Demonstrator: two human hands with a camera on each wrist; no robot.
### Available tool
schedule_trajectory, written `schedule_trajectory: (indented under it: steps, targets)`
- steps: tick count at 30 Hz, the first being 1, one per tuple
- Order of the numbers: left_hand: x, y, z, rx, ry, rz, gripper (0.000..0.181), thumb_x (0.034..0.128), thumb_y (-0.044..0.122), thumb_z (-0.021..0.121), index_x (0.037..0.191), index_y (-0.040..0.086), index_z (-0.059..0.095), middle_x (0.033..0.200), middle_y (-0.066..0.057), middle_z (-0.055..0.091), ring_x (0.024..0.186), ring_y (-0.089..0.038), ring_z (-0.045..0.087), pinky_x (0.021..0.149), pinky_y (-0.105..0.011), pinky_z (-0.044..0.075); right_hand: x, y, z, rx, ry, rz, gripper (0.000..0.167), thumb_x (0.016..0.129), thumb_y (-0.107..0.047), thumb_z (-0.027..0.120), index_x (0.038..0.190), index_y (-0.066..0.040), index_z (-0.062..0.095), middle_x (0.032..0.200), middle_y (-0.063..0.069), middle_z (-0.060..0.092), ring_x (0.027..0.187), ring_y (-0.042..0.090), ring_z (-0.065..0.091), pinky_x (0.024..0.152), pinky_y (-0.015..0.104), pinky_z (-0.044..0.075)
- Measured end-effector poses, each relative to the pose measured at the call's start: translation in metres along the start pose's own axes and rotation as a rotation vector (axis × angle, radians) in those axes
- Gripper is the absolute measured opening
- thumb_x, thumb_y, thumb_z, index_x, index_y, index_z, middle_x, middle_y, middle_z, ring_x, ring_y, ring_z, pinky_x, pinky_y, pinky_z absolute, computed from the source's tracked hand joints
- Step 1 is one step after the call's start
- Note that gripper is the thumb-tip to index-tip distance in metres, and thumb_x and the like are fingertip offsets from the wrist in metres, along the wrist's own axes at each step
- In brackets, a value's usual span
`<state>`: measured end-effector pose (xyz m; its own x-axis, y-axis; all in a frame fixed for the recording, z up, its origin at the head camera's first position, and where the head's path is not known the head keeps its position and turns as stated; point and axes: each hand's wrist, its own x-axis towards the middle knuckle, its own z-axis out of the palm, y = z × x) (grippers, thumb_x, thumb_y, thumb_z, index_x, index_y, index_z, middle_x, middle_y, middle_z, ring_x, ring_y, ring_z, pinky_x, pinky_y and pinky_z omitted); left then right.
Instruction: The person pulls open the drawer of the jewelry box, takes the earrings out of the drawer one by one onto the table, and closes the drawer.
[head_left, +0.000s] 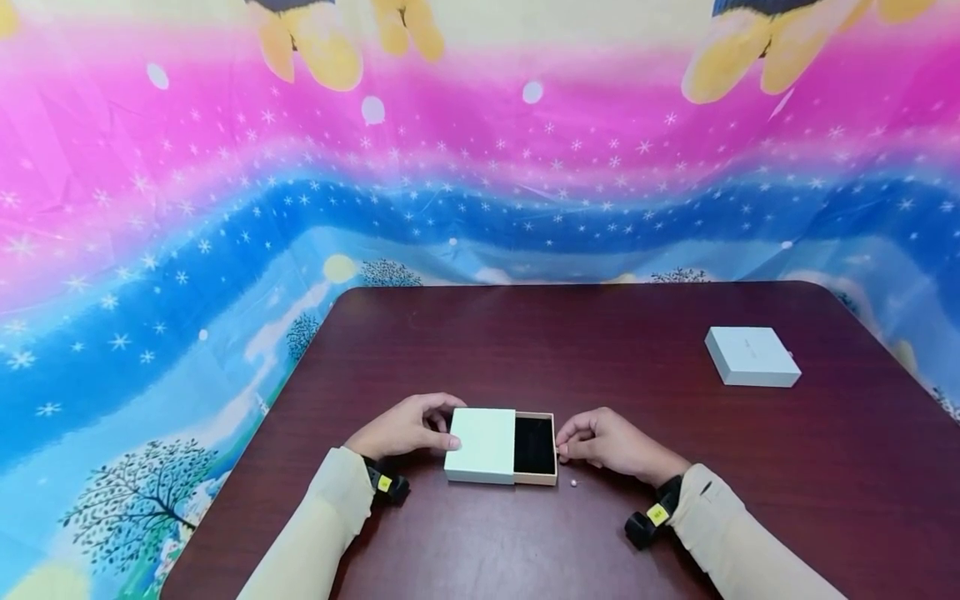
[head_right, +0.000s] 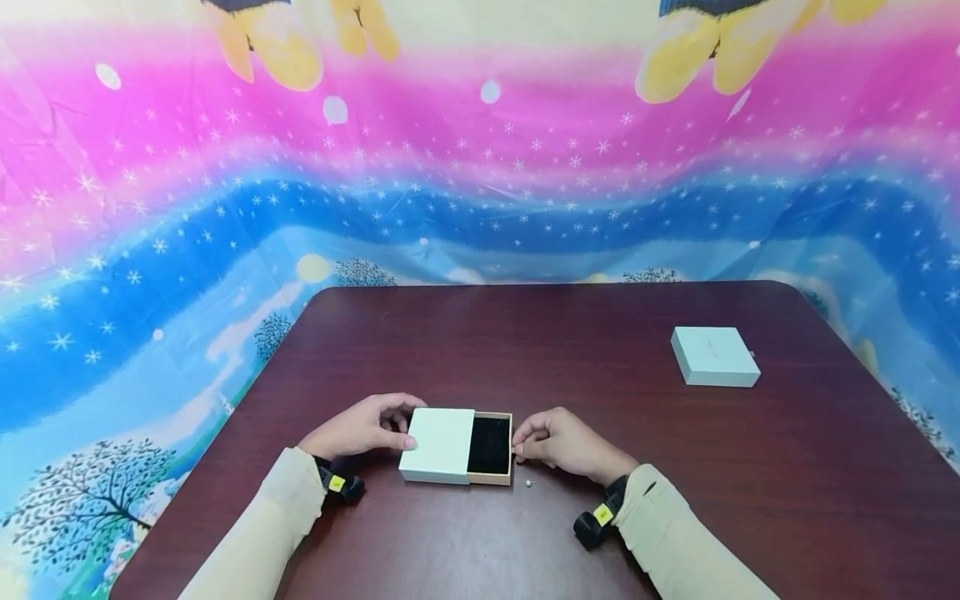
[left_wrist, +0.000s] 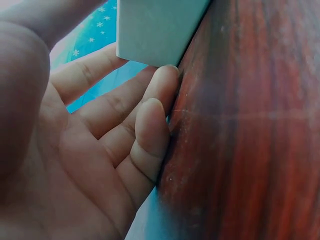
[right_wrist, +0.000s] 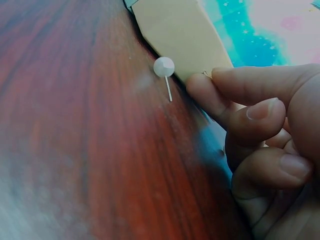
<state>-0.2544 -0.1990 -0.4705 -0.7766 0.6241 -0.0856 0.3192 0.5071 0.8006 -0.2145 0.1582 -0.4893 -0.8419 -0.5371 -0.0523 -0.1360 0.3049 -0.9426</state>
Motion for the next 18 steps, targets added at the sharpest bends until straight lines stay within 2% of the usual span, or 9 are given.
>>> schedule_trajectory:
  steps: [18]
  targets:
    - [0.0011, 0.0013, 0.002, 0.027, 0.006, 0.0, 0.057, 0.0814, 0.042, 0.079, 0.132, 0.025, 0.058, 0.101, 0.005, 0.064, 0.084, -0.016, 0.061, 0.072, -0.036, 0.052, 0.0, -0.0001, 0.0, 0.006, -0.006, -0.007, 0.009, 0.089, -0.007, 0.069, 0.095, -0.001, 0.07, 0.08, 0.012, 0.069, 0.05, 0.008, 0.043, 0.046, 0.019, 0.036]
